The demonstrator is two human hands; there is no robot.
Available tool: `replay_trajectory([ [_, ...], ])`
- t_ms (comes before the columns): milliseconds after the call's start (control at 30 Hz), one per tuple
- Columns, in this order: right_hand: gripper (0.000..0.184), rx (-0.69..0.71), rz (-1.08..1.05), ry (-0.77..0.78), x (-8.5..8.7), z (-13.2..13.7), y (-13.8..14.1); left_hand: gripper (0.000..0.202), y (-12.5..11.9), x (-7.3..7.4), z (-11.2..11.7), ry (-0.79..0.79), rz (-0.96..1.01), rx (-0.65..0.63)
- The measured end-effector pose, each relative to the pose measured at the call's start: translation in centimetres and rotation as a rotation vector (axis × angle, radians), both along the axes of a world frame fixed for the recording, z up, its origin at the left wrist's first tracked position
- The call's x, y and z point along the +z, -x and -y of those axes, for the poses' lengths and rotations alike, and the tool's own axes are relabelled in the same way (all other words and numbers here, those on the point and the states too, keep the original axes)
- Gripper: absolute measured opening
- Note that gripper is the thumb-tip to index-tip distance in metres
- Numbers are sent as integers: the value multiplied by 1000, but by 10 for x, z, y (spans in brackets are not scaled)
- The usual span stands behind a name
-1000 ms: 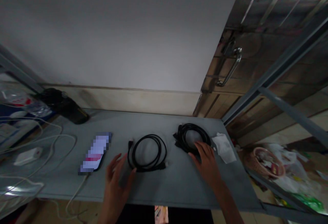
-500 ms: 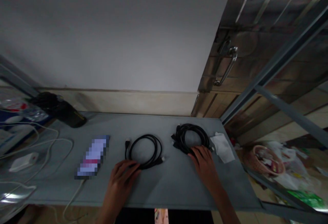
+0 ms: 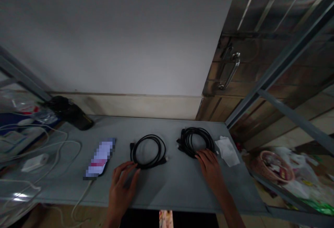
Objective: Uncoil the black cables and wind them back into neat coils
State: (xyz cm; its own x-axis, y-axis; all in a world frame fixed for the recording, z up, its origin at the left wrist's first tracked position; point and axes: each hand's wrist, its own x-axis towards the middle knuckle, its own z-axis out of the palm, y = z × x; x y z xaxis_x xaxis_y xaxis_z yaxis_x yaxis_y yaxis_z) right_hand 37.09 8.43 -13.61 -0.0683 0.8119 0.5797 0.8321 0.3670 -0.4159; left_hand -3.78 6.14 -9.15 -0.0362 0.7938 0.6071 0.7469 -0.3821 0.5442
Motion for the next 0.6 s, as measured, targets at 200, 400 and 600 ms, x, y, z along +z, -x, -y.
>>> replay_trajectory([
  [200, 39, -9, -66, -17, 21, -3, -1, 14, 1, -1, 4, -33, 30, 61],
  [400, 45, -123, -209, -2, 72, -10, -6, 13, 2, 2, 5, -24, 72, 49],
  [600, 49, -255, -429, -21, 148, 9, -4, 15, 3, 5, 6, -15, 88, 35],
])
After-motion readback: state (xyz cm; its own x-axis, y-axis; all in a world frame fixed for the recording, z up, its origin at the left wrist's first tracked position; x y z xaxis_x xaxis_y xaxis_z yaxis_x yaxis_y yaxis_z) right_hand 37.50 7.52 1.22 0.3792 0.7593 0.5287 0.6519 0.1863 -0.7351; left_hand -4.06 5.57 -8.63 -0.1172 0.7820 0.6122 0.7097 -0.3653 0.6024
